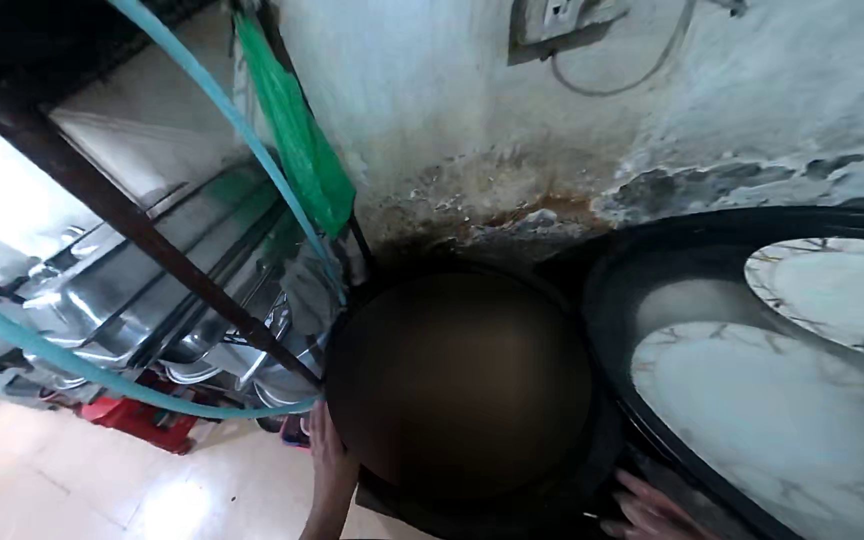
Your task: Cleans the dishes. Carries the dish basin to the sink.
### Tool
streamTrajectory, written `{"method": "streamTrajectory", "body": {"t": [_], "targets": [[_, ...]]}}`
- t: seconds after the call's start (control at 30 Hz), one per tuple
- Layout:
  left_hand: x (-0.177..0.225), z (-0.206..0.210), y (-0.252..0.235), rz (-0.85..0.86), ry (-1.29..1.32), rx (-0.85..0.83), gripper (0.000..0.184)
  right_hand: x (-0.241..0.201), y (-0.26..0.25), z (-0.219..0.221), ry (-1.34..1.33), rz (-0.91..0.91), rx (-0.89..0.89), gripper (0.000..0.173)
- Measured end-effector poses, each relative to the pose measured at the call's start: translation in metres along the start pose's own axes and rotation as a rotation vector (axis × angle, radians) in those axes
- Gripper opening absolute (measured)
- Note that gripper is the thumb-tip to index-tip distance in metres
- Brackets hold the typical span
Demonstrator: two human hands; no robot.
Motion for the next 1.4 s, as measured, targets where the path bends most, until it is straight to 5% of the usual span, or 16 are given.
{"method": "streamTrajectory", "body": {"t": [0.07,0.2,0.43,0.6,0.87,1.17,1.4], "targets": [[-0.013,0.003,0.005,-0.305,0.425,0.028,0.085,-0.007,-0.017,0.013,-0.156,0.001,0.082,0.068],[-0.015,0.012,-0.016,-0.632,0.849,0.012,0.064,-0.004,-0.047,0.037,-0.372,0.096,0.419,0.07],[-0.015,0.012,-0.025,-0.59,0.965,-0.007,0.081,-0.015,-0.055,0.055,-0.542,0.166,0.688,0.082],[-0.02,0.009,-0.012,-0.581,0.969,-0.054,0.088,-0.018,-0.042,0.063,-0.54,0.186,0.743,0.056],[-0.03,-0.002,0.001,-0.55,0.946,-0.129,0.09,0.006,-0.027,0.074,-0.509,0.161,0.82,0.064],[-0.038,-0.016,0.065,-0.536,0.926,-0.143,0.09,0.026,0.011,0.079,-0.405,0.212,0.9,0.069],[-0.055,-0.024,0.131,-0.566,0.921,-0.144,0.078,0.071,0.054,0.117,-0.667,0.039,0.846,0.072]]}}
Point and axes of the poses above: each hand's wrist, its own y-axis away from the middle knuckle, its own z-axis out of the palm, x = y × z, the point moved 5 cm from there along -y, towards the middle knuckle, and after that the axes turned 7 degrees about y, right-handed, at the moved point
